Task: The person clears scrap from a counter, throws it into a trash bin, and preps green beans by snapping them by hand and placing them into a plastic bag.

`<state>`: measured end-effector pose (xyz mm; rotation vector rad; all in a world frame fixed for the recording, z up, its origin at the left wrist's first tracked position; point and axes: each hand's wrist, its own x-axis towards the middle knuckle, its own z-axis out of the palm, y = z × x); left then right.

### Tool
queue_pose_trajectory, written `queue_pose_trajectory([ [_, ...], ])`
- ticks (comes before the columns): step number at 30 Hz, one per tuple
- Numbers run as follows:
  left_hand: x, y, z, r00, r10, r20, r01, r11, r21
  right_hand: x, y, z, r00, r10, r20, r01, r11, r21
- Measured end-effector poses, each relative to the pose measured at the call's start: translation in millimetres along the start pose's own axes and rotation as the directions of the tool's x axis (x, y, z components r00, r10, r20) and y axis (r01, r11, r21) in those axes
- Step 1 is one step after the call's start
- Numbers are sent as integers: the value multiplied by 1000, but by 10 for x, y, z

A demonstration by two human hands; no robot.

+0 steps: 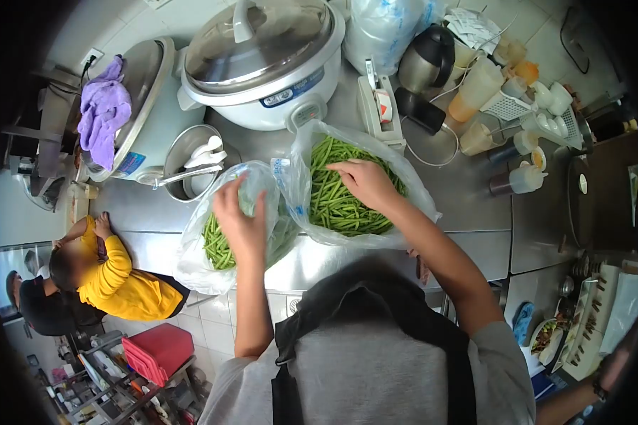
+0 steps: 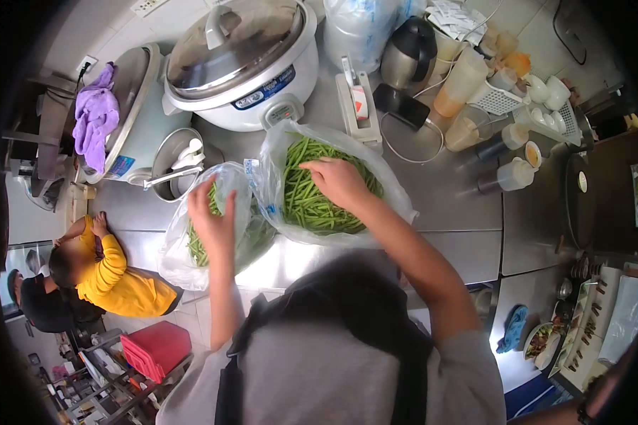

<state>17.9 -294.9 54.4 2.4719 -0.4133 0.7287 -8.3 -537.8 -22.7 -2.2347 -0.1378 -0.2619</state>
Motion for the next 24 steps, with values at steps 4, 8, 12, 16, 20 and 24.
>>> queue_pose_trajectory([
  [4, -100, 432, 347, 850, 15, 526, 184, 928, -324, 142, 133, 46, 985, -43, 165, 76, 978, -196],
  [8, -222, 301, 792, 850, 44, 526, 31, 991, -133, 124, 130, -39, 986, -17, 165, 50, 980, -195],
  [12, -136, 324, 711, 777, 79, 624, 64, 977, -203, -112, -163, -294, 992, 95, 85, -82, 986, -144],
  [16, -200, 400, 658, 811, 137, 569, 70, 942, -327, -423, -246, -384, 981, 172, 92, -162, 981, -102],
  [20, -276, 506, 666, 840, 199, 504, 16, 921, -390, -600, -102, -302, 974, 224, -14, -214, 946, 244],
  [24, -364, 587, 710, 829, 222, 513, 52, 883, -467, -573, -95, -294, 838, 504, 209, -455, 435, 777],
])
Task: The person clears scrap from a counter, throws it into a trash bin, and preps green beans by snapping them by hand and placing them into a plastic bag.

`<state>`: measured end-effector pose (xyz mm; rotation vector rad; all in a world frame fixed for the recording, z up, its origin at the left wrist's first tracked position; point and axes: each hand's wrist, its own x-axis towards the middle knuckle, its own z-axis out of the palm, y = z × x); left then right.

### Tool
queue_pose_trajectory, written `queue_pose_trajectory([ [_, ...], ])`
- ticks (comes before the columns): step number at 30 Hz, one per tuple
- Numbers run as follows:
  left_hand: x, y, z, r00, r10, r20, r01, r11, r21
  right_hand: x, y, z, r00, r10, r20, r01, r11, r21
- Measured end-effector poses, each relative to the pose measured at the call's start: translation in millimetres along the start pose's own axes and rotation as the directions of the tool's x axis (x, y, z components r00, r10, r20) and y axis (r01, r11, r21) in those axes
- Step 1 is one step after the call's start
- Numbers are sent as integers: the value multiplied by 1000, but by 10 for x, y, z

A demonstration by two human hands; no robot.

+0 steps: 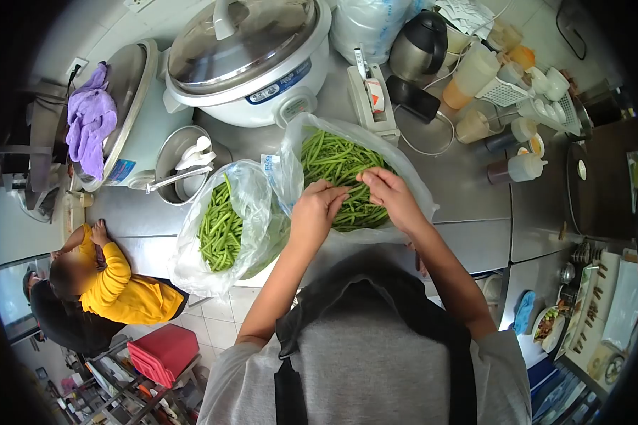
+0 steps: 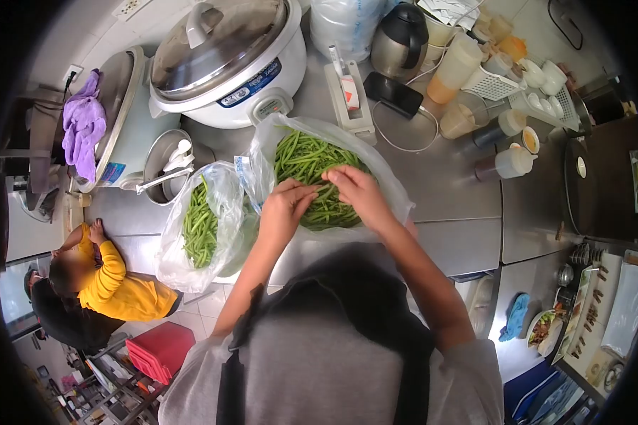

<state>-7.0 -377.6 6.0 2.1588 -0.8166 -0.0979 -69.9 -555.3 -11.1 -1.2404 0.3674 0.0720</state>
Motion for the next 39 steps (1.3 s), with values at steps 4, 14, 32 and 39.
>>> queue_pose_trajectory([
  [4, 38, 31, -29, 984, -159, -78, 136, 960, -244, -50, -97, 8, 976, -194, -99, 163, 951, -263],
  [14, 120, 134, -53, 926, -363, 105, 290, 508, -811, -281, 50, 217, 986, -78, 148, 122, 941, -316],
  [32, 101, -82, 147, 970, -182, 162, 244, 755, -609, -268, 189, -229, 944, -304, -130, 118, 676, -727],
  [39, 197, -106, 272, 913, 270, 306, -369, 866, 338, -294, 250, -117, 946, -324, 23, 165, 416, -894],
])
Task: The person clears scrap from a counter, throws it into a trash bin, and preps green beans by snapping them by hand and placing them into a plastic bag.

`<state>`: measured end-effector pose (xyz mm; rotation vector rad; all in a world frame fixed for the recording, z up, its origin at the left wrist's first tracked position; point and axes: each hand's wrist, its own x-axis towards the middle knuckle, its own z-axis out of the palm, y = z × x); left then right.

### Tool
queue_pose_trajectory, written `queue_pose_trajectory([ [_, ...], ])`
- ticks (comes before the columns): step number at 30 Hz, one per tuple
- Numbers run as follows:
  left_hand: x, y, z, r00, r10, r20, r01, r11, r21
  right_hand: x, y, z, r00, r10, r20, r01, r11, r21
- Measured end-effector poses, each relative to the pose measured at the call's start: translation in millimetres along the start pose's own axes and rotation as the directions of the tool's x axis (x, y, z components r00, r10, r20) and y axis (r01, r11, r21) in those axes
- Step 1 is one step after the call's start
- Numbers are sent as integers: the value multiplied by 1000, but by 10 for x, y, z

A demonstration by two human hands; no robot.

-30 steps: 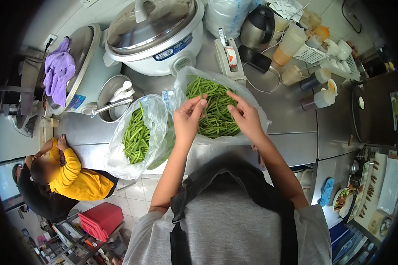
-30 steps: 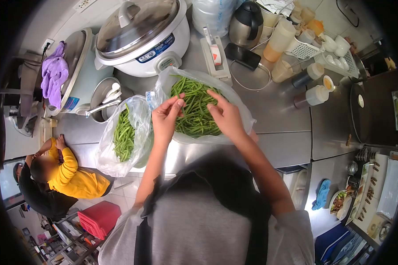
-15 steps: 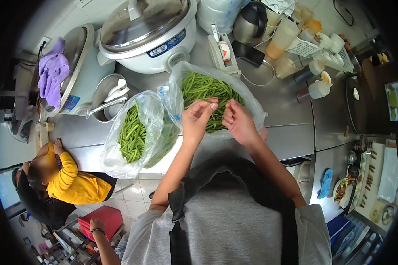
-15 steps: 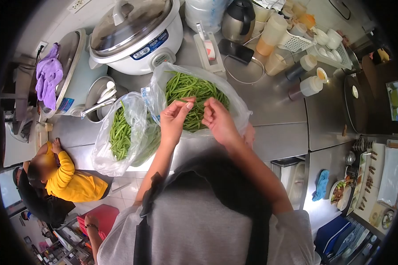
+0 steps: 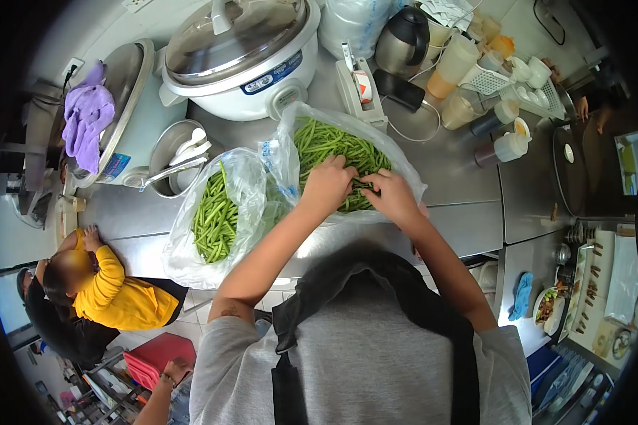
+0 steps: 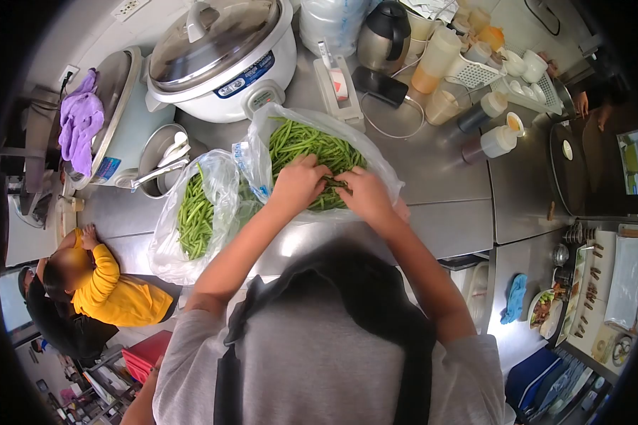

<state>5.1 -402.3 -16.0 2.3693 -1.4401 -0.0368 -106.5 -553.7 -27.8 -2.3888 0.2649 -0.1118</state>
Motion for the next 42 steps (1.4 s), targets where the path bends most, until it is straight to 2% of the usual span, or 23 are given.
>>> queue_pose_trajectory([
  [4, 69, -29, -24, 997, 76, 27, -78, 992, 97, -42, 10, -14, 1000, -3, -14, 3, 1000, 4],
  [9, 52, 46, -302, 977, 169, -130, -170, 985, 0, -56, -77, -84, 987, -109, -118, 108, 994, -16],
  [12, 24, 95, -471, 951, 201, -234, -208, 978, -5, -67, -207, -232, 986, -121, -111, 127, 991, 48],
  [15, -37, 75, -577, 956, 126, -264, -155, 984, -92, -52, -305, -291, 991, -4, -132, 36, 970, 241],
  [18, -81, 144, -611, 949, -77, -306, -15, 958, -285, -43, -307, -182, 982, 156, -104, -42, 723, 690],
  [19, -111, 187, -608, 934, -163, -318, 40, 932, -359, -41, -335, -166, 977, 186, -103, -43, 645, 763],
  [21, -156, 294, -523, 891, -233, -389, 54, 906, -420, -40, -417, -134, 966, 244, -85, -41, 469, 882],
  [22, -174, 335, -479, 865, -269, -423, 58, 892, -449, -36, -463, -114, 962, 231, -147, -8, 560, 828],
  [24, -195, 371, -428, 802, -526, -282, 167, 651, -740, -13, -529, -93, 944, 184, -273, 58, 723, 688],
  [25, -205, 376, -414, 759, -626, -178, 204, 488, -848, -28, -530, -92, 959, 116, -257, 68, 791, 609],
  [28, -166, 322, -410, 713, -692, -110, 38, 195, -980, -71, -416, 4, 975, -96, -201, 163, 923, 350],
  [29, -166, 302, -409, 709, -699, -97, 36, 173, -984, -66, -327, 56, 931, -215, -296, 271, 949, 163],
  [31, -154, 264, -403, 704, -707, -70, 32, 129, -991, -37, -235, 96, 782, -474, -404, 410, 880, -239],
  [34, -131, 259, -349, 712, -699, -73, 48, 152, -987, 26, -211, 146, 838, -375, -395, 440, 894, 84],
  [35, -130, 253, -336, 713, -697, -72, 46, 149, -988, 7, -207, 148, 934, -191, -302, 297, 886, 357],
  [36, -126, 246, -338, 716, -694, -72, 44, 148, -988, -12, -310, 84, 987, -26, -158, 115, 800, 589],
  [37, -125, 241, -343, 717, -693, -73, 41, 147, -988, -21, -379, 36, 994, 102, 27, -87, 644, 760],
  [40, -135, 253, -379, 740, -668, -76, 59, 177, -983, -27, -330, -63, 965, 28, 260, -232, 550, 802],
  [42, -133, 228, -348, 745, -657, -112, 57, 230, -971, -38, -358, -67, 962, -15, 273, -223, 531, 817],
])
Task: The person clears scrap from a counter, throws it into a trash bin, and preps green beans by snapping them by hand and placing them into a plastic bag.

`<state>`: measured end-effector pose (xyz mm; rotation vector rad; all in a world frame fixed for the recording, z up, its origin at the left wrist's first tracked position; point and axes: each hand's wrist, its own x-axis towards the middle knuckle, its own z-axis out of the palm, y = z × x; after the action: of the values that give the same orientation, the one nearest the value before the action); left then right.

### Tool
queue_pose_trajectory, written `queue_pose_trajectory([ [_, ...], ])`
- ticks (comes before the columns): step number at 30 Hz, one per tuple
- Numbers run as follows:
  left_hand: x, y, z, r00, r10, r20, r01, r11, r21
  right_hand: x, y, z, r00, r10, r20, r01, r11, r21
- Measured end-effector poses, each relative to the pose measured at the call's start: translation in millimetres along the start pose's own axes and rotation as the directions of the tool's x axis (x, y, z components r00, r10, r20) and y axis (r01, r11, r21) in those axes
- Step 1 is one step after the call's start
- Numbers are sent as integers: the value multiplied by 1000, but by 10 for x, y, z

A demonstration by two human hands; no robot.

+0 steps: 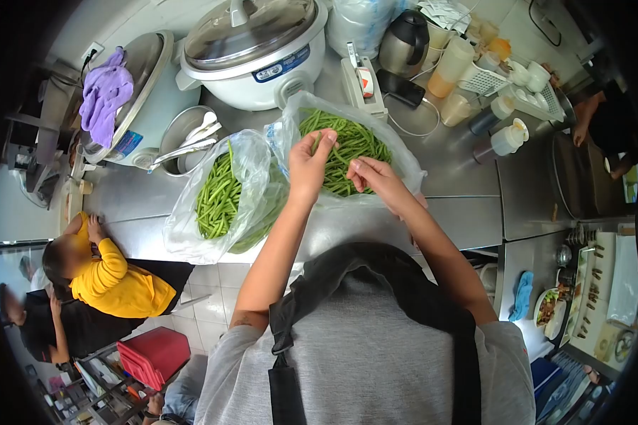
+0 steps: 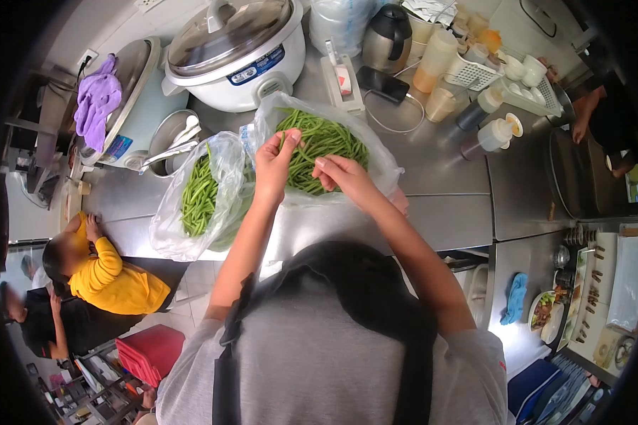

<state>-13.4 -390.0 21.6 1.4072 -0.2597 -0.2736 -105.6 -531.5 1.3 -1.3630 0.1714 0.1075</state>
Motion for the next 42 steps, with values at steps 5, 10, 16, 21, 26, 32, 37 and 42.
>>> queue_pose_trajectory([
  [5, -53, -38, 58, 989, 141, -32, -122, 934, 336, -61, -110, 182, 962, -269, -50, 236, 908, -345],
  [10, -42, -78, -1, 946, -165, 278, 161, 986, 38, -149, -331, 258, 926, -361, 111, 371, 820, -436],
  [16, -129, 320, -361, 996, 13, 90, -48, 919, 391, -90, -315, 136, 992, -123, 0, 116, 939, -322],
  [21, -237, 574, -1432, 968, 122, -220, 138, 474, 870, 31, 63, -176, 859, -509, 49, 305, 433, -848],
  [26, -286, 536, -1336, 874, 485, -33, -58, 172, 983, 41, 410, -146, 928, -364, 80, 239, 416, -877],
  [32, -374, 168, -188, 920, 140, 367, -385, 513, 768, -65, 73, -122, 936, -344, -72, 141, 554, -821],
  [37, -137, -136, -17, 861, 219, 459, -498, 550, 670, -198, -149, -178, 955, -129, -266, -32, 849, -527],
  [42, -85, 54, 111, 904, 132, 407, -376, 699, 608, -125, 244, -304, 933, -163, -322, 69, 956, -284],
])
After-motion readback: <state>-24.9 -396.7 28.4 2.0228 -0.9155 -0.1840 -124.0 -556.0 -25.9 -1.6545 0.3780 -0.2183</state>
